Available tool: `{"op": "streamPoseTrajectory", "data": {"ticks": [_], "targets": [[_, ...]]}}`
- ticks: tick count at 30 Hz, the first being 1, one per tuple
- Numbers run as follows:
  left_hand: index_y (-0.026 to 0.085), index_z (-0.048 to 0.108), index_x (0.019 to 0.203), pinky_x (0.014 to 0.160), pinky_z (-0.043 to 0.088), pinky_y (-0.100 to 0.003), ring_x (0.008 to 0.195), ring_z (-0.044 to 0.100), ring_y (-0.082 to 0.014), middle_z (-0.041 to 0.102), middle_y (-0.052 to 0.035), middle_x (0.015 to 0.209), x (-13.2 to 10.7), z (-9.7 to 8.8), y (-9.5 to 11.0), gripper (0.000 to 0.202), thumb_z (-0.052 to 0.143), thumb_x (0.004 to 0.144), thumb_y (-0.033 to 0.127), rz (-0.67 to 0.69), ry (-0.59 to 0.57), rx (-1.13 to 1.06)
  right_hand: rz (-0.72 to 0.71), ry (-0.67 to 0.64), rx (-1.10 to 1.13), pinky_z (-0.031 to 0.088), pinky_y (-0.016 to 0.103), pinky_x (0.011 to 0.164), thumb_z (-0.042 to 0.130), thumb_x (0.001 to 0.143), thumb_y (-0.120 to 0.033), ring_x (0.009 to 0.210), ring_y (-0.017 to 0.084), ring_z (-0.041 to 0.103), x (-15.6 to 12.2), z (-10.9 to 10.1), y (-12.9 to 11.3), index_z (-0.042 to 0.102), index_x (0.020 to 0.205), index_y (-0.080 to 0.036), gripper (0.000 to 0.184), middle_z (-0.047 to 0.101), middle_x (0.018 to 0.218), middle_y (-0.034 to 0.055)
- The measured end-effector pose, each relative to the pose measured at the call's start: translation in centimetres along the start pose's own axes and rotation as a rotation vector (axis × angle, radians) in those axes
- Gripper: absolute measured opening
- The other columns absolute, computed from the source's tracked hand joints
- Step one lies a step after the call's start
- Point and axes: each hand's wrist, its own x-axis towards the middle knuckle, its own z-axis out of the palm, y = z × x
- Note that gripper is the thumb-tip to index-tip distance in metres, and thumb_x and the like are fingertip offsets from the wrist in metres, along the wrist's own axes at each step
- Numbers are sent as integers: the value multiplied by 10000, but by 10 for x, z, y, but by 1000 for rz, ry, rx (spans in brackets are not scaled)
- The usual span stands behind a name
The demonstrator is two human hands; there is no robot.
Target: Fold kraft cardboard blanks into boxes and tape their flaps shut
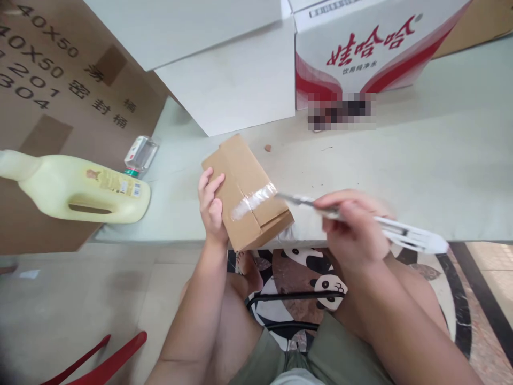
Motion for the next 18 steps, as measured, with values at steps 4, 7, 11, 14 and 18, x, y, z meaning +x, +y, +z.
{"op": "streamPoseTrajectory", "data": {"ticks": [4, 7, 11, 14, 18], "targets": [[248, 664, 1277, 1225, 276, -509, 1456, 406, -299, 507, -108, 1504, 3, -12, -7, 508, 400, 977, 561, -30, -6, 7, 55, 138, -377, 474, 316, 526, 606, 830, -379, 539, 176, 592, 20, -9, 31, 732, 983, -255, 234, 664, 653, 12], [241, 665, 1259, 1235, 271, -488, 1481, 374, -304, 507, -106, 1514, 9, -23, -16, 515, 468, 928, 582, -109, 3, -50, 130, -82, -711, 548, 399, 714, 631, 802, -315, 791, 260, 686, 27, -8, 59, 666, 1263, -249, 467, 757, 943, 77], [247, 677, 1158, 1201, 347, -418, 1488, 378, -287, 513, -85, 1521, 18, -30, -20, 412, 581, 838, 487, -385, 142, -234, 61, -306, -853, 544, 491, 849, 488, 827, -180, 1004, 330, 670, 23, -6, 83, 596, 1400, -240, 586, 736, 1137, 120], [235, 667, 1085, 1081, 482, -404, 1379, 518, -301, 628, -103, 1381, 22, -33, -16, 430, 637, 761, 517, -616, 259, -414, 26, -367, -827, 528, 520, 919, 440, 837, -148, 1035, 327, 660, 19, -5, 83, 590, 1410, -222, 597, 730, 1096, 121], [234, 652, 1051, 878, 580, -405, 1142, 677, -309, 727, -92, 1118, 24, -39, -13, 575, 646, 702, 690, -822, 215, -579, 38, -263, -821, 508, 513, 978, 468, 858, -212, 1084, 325, 640, 40, -4, 79, 634, 1337, -209, 507, 694, 1165, 141]]}}
